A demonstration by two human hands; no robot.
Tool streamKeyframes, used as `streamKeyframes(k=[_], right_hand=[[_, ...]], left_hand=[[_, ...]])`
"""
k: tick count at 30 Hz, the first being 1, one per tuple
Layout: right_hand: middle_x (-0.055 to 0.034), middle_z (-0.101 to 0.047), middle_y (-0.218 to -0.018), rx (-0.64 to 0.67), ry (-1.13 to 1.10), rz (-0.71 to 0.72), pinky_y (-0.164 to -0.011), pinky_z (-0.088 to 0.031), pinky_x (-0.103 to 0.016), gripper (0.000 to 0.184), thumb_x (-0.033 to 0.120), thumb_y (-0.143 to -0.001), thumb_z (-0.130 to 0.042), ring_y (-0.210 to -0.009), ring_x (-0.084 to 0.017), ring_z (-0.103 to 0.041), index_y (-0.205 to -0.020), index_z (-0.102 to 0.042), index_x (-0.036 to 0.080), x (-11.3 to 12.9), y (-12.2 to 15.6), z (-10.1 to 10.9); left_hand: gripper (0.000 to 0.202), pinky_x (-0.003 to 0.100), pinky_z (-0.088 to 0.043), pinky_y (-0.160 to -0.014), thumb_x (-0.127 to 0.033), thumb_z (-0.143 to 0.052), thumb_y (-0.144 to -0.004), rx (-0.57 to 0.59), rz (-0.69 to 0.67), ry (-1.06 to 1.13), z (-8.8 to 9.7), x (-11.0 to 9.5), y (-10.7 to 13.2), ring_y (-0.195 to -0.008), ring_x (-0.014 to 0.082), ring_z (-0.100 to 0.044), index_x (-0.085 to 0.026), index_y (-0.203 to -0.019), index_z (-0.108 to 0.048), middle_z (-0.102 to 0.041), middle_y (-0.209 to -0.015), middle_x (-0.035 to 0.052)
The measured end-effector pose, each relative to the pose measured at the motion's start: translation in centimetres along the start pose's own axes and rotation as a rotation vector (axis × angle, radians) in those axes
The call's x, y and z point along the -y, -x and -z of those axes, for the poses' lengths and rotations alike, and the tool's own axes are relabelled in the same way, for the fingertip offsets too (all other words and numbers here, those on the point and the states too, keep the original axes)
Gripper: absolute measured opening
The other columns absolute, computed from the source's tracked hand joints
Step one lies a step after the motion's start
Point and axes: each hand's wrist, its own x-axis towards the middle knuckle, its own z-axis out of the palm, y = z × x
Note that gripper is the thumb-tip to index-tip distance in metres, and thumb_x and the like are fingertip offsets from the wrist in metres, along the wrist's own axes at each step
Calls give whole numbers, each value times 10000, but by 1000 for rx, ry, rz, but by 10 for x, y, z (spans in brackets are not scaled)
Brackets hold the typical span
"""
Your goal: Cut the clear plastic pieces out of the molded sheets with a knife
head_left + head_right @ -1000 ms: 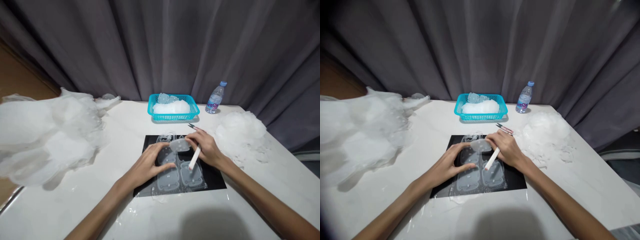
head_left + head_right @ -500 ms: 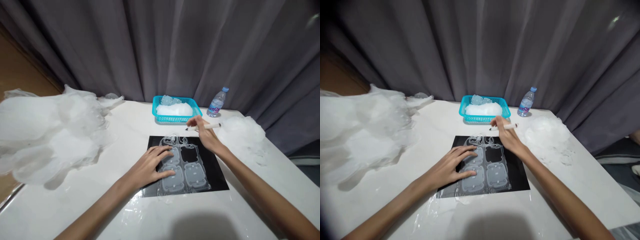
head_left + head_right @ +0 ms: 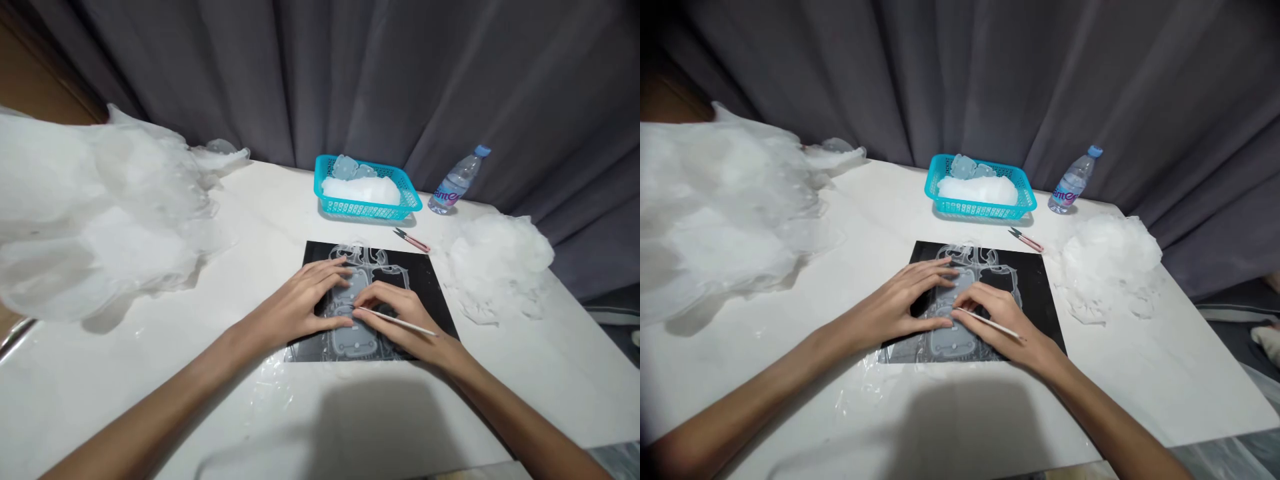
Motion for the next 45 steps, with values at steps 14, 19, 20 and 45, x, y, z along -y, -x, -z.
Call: streamKeyframes(k=[14, 19, 20, 45], right_hand=[[-57, -689, -989, -61, 174, 92, -895, -521, -359, 105, 233, -1076, -532, -960, -213, -656, -1056, -634, 232, 4, 9, -20], [-70, -695, -1000, -50, 213, 114, -894, -521, -374, 132, 218, -1081, -504, -965, -223, -656, -1057, -633, 225, 8, 8, -18], [-72, -700, -1010, -36, 217, 113, -896, -520, -374, 139, 212, -1082, -500, -968, -223, -661, -1059, -637, 223, 10, 9, -15], [-99, -661, -1188, 13, 311, 181, -1035, -539, -415, 166, 235, -1097, -482, -1175, -231, -622, -1220, -592, 221, -3, 6, -14]], left_hand=[[652, 556, -315, -1278, -713, -736, -837, -57, 68, -108, -3, -2, 3, -1450, 340, -532, -223, -1266, -753, -621, -1516, 113], [683, 554, -306, -1283, -732, -725, -834, -50, 84, -125, -3, -4, 4, -1457, 334, -527, -227, -1293, -744, -607, -1533, 111], [692, 555, -305, -1282, -736, -720, -835, -43, 90, -130, -3, -5, 4, -1461, 336, -522, -223, -1299, -742, -601, -1538, 112], [707, 562, -385, -1195, -760, -668, -863, -7, 107, -138, -1, -3, 3, -1441, 368, -516, -235, -1336, -690, -547, -1580, 126]])
